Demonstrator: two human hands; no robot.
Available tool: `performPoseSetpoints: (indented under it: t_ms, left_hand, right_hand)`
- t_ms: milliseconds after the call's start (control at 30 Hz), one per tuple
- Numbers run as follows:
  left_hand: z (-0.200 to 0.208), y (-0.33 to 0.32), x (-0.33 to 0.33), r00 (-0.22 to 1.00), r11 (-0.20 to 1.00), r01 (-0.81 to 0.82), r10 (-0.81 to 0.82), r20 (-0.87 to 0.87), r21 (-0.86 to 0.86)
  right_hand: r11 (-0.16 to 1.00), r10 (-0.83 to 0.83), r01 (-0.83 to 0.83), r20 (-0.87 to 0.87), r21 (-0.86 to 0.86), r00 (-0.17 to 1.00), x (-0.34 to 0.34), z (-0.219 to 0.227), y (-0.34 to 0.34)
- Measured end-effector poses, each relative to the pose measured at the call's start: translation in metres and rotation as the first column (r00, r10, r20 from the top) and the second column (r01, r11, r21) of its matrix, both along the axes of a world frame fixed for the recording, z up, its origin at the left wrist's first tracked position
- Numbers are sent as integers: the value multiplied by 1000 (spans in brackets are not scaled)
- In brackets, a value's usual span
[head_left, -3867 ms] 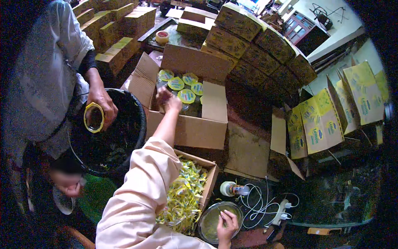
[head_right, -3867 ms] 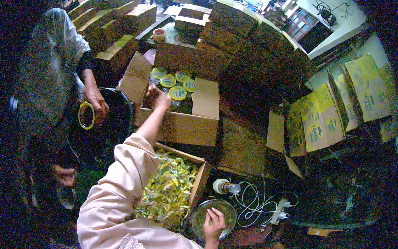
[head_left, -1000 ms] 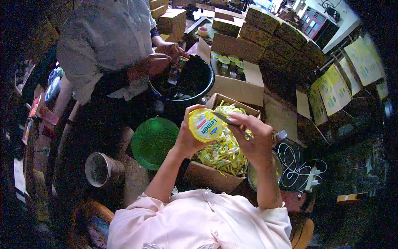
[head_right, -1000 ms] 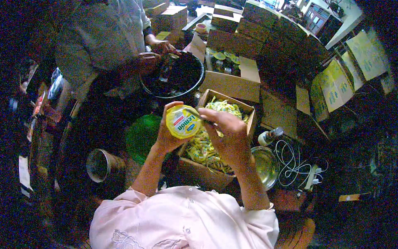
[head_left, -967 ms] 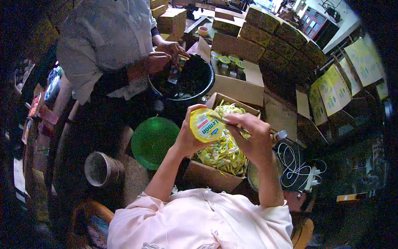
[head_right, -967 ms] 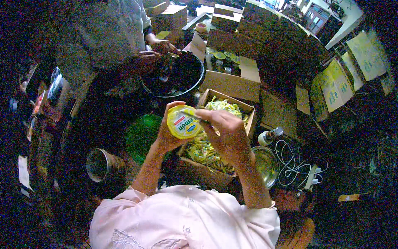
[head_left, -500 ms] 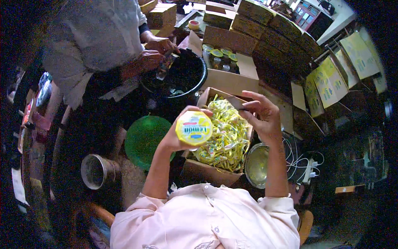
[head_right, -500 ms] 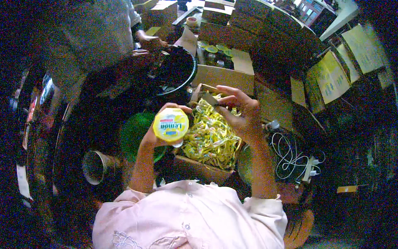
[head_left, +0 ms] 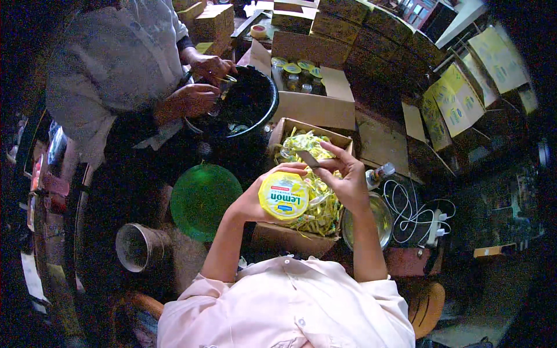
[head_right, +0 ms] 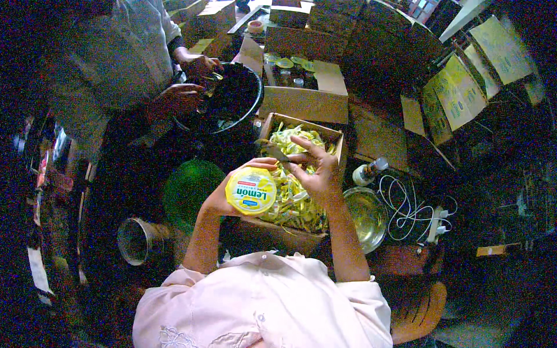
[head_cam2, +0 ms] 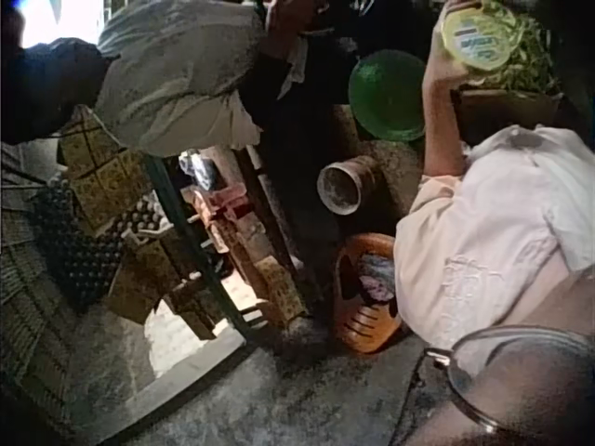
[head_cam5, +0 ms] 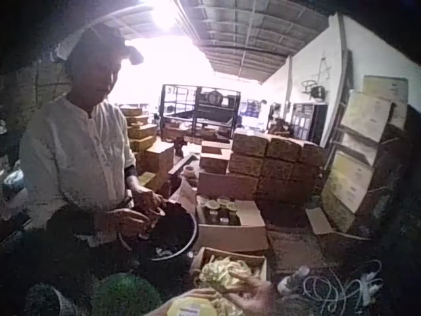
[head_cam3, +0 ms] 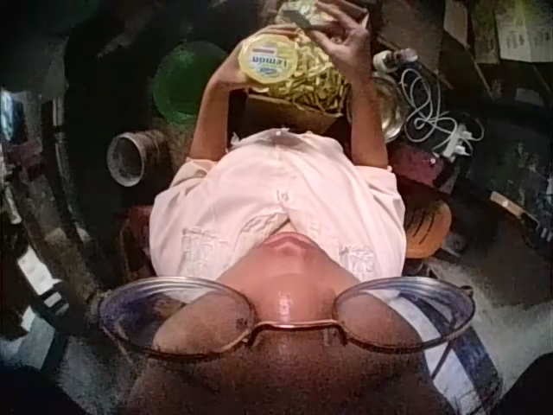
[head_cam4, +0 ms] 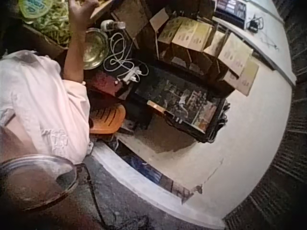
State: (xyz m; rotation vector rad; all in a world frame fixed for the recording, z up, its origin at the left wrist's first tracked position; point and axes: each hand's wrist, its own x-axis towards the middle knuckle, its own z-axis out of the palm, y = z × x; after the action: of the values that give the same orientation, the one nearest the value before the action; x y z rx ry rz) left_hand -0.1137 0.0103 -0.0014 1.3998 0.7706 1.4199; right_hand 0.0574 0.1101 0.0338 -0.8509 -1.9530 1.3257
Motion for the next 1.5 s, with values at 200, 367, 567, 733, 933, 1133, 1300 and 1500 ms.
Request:
performPoseSetpoints:
  t_ms: [200, 367, 567, 733, 933, 1133, 1300, 1500]
  left_hand:
    - [-3, 0, 1, 1000, 1000, -3, 3, -23, -12]
    - [-5, -3, -8, 995, 993, -18, 7, -97, -115]
    - [-31, -17, -24, 967, 972, -6, -54, -248, -234]
    - [-40, -19, -20, 910, 955, 70, -179, -374, -288]
    - [-44, -17, -22, 934, 964, 141, -205, -292, -225]
    - [-32, -17, -21, 922, 989, 85, -124, -368, -120]
    - [-18, -11, -17, 867, 999, 14, -28, -497, -33]
    - [-24, -9, -17, 900, 996, 71, -87, -426, -53]
  right_hand:
    - [981, 4, -17, 66, 196, 998, -4, 3, -5]
    - [987, -95, 90, 30, 136, 995, 0, -6, -1]
    - [980, -128, 104, -141, -168, 982, 2, -22, 3]
    - [970, -230, 197, -279, -139, 933, -4, -30, -2]
    - [955, -264, 285, -195, 87, 945, -6, -46, -2]
    - [914, -309, 318, -76, 251, 948, -2, -57, 2]
    - [886, -300, 270, 22, 377, 954, -3, -59, 1]
    - [900, -298, 285, -11, 329, 955, -4, -59, -2]
